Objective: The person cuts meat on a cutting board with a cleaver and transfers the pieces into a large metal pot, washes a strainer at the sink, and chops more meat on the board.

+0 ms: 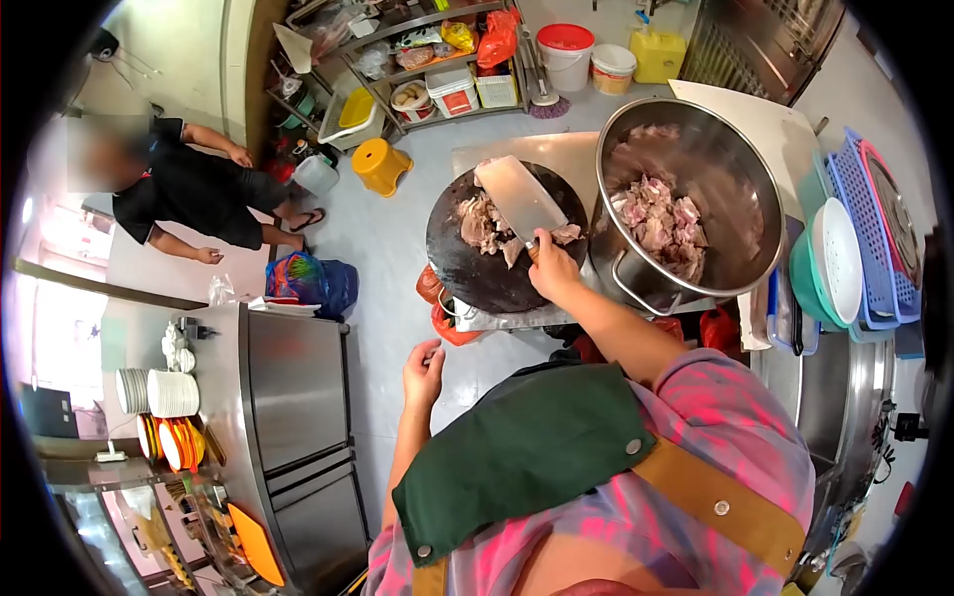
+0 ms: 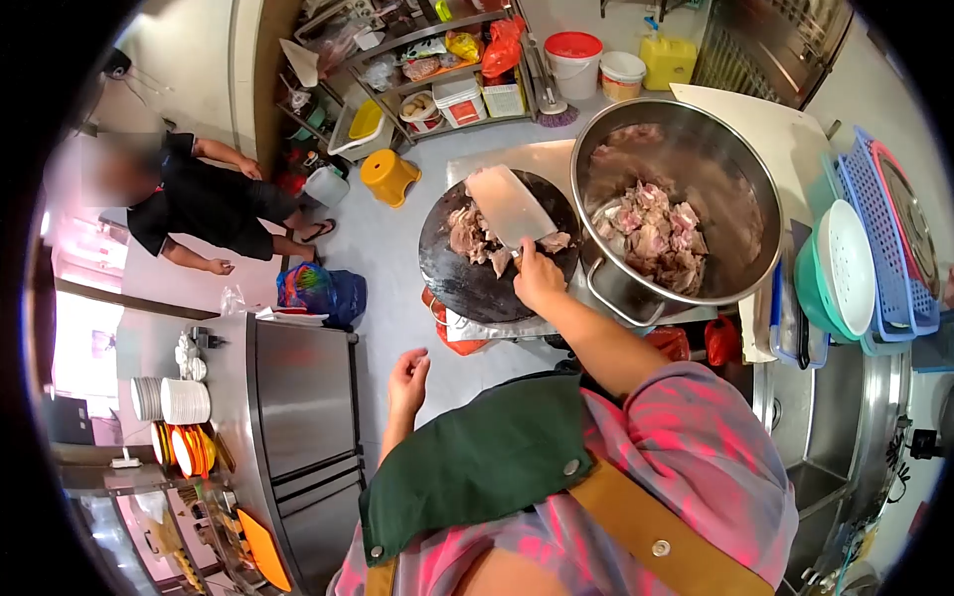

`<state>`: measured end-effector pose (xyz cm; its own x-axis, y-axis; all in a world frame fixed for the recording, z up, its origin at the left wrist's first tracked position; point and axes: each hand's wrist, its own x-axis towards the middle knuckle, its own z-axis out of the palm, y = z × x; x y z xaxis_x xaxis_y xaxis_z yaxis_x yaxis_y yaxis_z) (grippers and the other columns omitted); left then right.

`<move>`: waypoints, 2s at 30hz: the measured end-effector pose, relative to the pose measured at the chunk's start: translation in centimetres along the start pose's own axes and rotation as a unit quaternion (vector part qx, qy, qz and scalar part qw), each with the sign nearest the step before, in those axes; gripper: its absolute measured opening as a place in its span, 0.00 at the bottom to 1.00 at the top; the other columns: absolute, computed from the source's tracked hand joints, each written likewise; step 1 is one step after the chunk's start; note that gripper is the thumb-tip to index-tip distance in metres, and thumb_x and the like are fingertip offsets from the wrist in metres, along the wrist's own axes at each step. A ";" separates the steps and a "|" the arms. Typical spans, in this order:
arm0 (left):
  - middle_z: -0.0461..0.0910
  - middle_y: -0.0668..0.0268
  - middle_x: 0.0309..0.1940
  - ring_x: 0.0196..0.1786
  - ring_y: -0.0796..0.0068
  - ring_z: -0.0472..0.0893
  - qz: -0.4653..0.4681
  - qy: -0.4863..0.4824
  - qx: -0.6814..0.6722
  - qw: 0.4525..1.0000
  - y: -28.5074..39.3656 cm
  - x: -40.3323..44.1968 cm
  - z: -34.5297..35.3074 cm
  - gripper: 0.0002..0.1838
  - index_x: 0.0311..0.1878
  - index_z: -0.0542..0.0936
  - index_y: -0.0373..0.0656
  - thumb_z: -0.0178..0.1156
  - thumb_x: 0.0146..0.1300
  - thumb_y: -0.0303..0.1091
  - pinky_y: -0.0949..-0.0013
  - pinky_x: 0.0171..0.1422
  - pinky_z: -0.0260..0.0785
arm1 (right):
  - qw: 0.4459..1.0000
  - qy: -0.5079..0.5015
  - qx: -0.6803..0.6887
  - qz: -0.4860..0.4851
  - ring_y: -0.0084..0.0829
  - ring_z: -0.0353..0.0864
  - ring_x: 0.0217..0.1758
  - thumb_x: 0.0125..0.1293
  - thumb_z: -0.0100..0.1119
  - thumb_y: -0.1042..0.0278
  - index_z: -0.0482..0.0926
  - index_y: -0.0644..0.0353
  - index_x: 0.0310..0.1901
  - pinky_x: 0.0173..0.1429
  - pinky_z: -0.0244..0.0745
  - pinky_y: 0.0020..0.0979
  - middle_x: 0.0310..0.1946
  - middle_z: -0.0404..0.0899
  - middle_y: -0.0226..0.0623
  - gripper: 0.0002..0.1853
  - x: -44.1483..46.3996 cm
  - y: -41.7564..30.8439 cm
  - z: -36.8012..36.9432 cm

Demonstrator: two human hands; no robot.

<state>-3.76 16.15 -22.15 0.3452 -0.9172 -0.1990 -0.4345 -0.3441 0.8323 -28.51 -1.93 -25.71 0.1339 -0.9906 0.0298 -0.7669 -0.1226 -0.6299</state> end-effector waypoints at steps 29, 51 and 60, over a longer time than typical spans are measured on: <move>0.79 0.60 0.41 0.47 0.56 0.76 0.323 -0.242 0.204 0.892 20.4 33.7 39.8 0.16 0.46 0.74 0.42 0.59 0.53 0.33 0.59 0.52 0.71 | 0.801 0.506 0.298 0.117 0.28 0.72 0.25 0.58 0.50 0.80 0.48 0.52 0.66 0.28 0.75 0.28 0.38 0.66 0.43 0.35 -14.3 -10.6 -19.8; 0.78 0.69 0.39 0.40 0.77 0.78 0.146 -0.181 -0.277 0.932 13.0 20.2 2.1 0.14 0.47 0.72 0.43 0.56 0.56 0.24 0.72 0.42 0.74 | 0.935 0.025 0.350 0.050 0.24 0.70 0.26 0.63 0.54 0.72 0.67 0.63 0.48 0.32 0.68 0.26 0.28 0.71 0.33 0.14 -11.8 -6.3 -16.3; 0.82 0.68 0.28 0.26 0.81 0.77 -0.035 -0.133 -0.082 0.987 0.0 19.1 7.8 0.16 0.39 0.81 0.34 0.66 0.51 0.36 0.76 0.33 0.70 | 0.992 -0.105 0.044 -0.045 0.53 0.77 0.36 0.65 0.47 0.64 0.66 0.56 0.49 0.38 0.70 0.49 0.31 0.78 0.50 0.13 -9.2 -5.5 -8.4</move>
<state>-3.67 -2.92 -30.03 0.1290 -0.9202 -0.3697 -0.2691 -0.3913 0.8801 -30.77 7.33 -16.02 0.3341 -0.9400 -0.0687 -0.6897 -0.1941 -0.6975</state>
